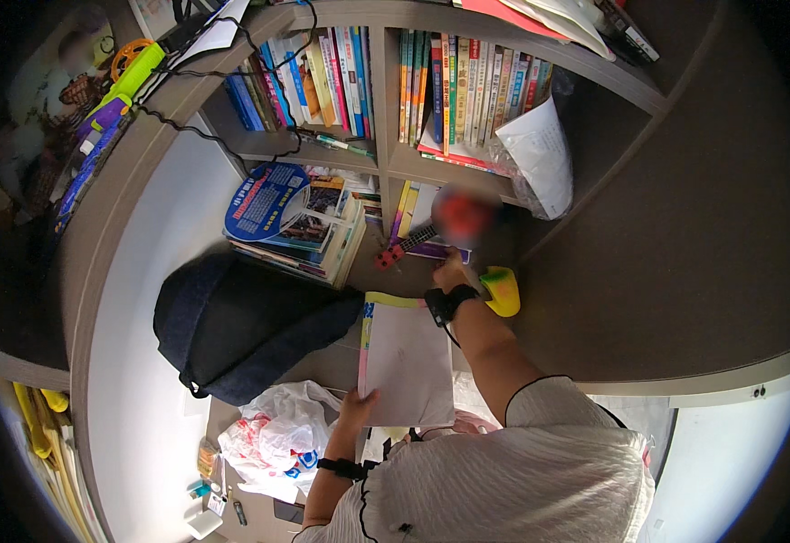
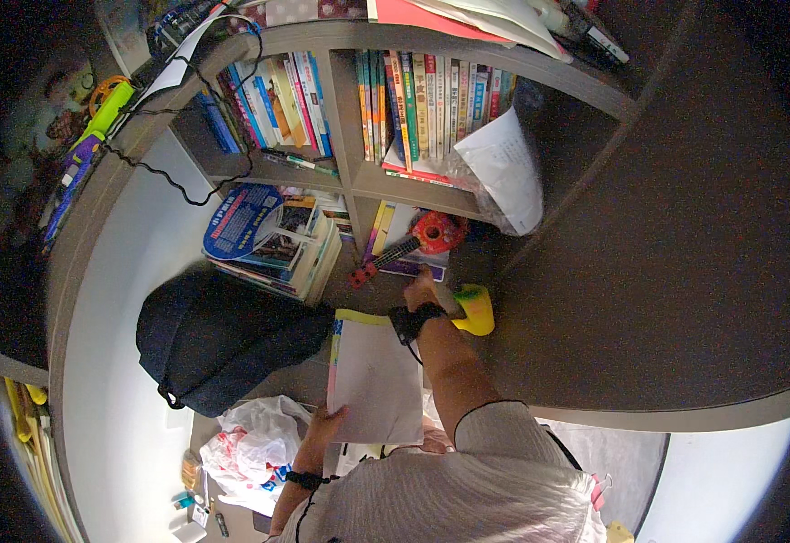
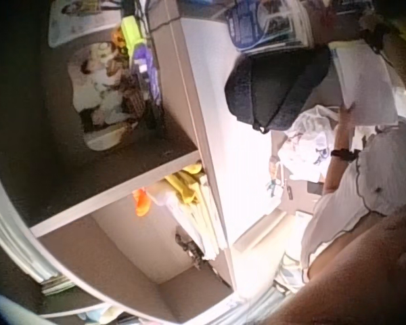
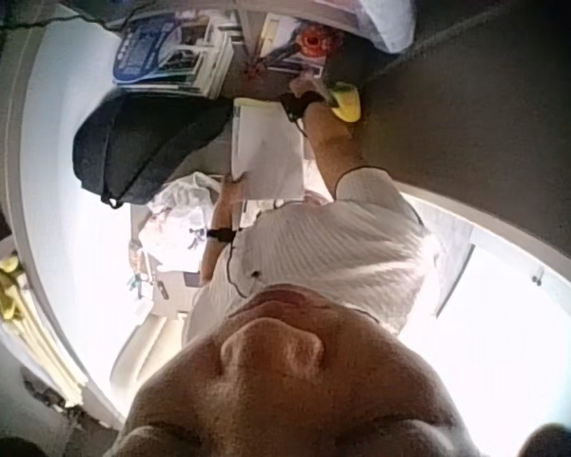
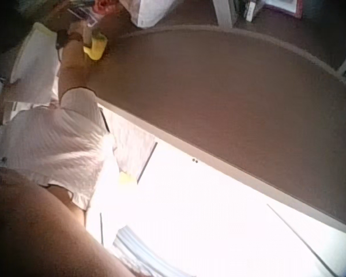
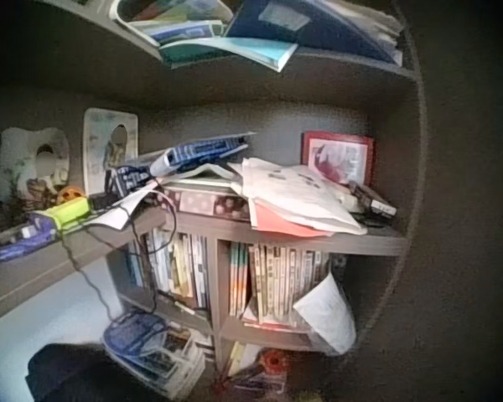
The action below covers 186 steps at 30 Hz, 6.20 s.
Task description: The person sorts through various papers, booklets, and a plastic bag on a desk, placing some items onto a bookshelf and flipping through the pages of a textbook.
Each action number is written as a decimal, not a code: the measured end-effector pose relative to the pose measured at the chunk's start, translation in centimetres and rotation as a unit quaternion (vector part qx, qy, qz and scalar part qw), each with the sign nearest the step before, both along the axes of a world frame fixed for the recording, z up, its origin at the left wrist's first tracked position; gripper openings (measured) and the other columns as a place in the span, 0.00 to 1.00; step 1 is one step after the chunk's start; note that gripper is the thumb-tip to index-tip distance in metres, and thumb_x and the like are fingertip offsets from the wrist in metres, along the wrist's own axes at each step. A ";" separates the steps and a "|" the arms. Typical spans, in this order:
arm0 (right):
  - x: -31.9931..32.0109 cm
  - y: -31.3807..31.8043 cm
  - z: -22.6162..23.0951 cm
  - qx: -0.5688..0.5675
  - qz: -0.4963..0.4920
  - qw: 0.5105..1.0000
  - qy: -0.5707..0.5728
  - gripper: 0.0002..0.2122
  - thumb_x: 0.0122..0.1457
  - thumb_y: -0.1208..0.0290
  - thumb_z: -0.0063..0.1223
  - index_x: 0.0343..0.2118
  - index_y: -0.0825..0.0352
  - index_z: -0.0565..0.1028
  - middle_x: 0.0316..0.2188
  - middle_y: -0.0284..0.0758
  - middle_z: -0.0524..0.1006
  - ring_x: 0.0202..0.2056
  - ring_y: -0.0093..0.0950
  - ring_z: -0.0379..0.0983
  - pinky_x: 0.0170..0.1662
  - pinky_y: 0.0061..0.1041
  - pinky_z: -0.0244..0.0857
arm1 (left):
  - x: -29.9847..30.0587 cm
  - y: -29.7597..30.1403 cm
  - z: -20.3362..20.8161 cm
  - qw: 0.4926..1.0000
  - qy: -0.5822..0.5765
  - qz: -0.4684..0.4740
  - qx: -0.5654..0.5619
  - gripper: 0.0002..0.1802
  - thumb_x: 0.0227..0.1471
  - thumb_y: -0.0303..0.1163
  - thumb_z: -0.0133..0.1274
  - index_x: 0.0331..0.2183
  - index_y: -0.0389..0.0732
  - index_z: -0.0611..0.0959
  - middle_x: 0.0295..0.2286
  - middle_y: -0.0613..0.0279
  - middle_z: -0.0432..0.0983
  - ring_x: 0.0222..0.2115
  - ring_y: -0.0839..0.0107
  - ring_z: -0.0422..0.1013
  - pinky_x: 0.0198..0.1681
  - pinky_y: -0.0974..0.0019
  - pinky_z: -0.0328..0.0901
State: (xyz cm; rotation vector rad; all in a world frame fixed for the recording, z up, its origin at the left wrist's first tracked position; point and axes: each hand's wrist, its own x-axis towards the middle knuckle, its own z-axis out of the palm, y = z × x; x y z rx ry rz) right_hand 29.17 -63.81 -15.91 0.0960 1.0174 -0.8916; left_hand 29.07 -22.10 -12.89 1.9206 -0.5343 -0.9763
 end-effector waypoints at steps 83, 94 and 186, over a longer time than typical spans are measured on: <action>-3.8 -2.2 0.6 -0.235 0.407 0.493 0.732 0.33 0.44 0.59 0.61 0.52 0.65 0.60 0.50 0.42 0.65 0.53 0.38 0.61 0.54 0.45 0.57 | -4.4 17.5 15.0 0.886 0.028 0.390 -0.248 0.20 0.51 0.35 0.56 0.42 0.33 0.74 0.36 0.63 0.73 0.36 0.73 0.67 0.42 0.69 0.61; -3.8 -2.9 -5.9 -0.351 0.297 0.531 0.712 0.16 0.48 0.68 0.55 0.40 0.66 0.71 0.41 0.42 0.73 0.42 0.40 0.70 0.42 0.37 0.67 | -4.1 15.1 15.9 0.899 -0.005 0.377 -0.223 0.17 0.51 0.34 0.55 0.40 0.33 0.74 0.32 0.65 0.74 0.32 0.76 0.67 0.37 0.72 0.62; -5.4 -4.5 -3.5 -0.358 0.270 0.809 0.379 0.19 0.48 0.74 0.58 0.45 0.69 0.71 0.40 0.39 0.75 0.39 0.34 0.71 0.42 0.31 0.64 | -0.9 4.2 13.5 0.982 0.044 0.144 -0.118 0.16 0.51 0.30 0.54 0.42 0.33 0.76 0.34 0.66 0.75 0.34 0.76 0.68 0.39 0.71 0.63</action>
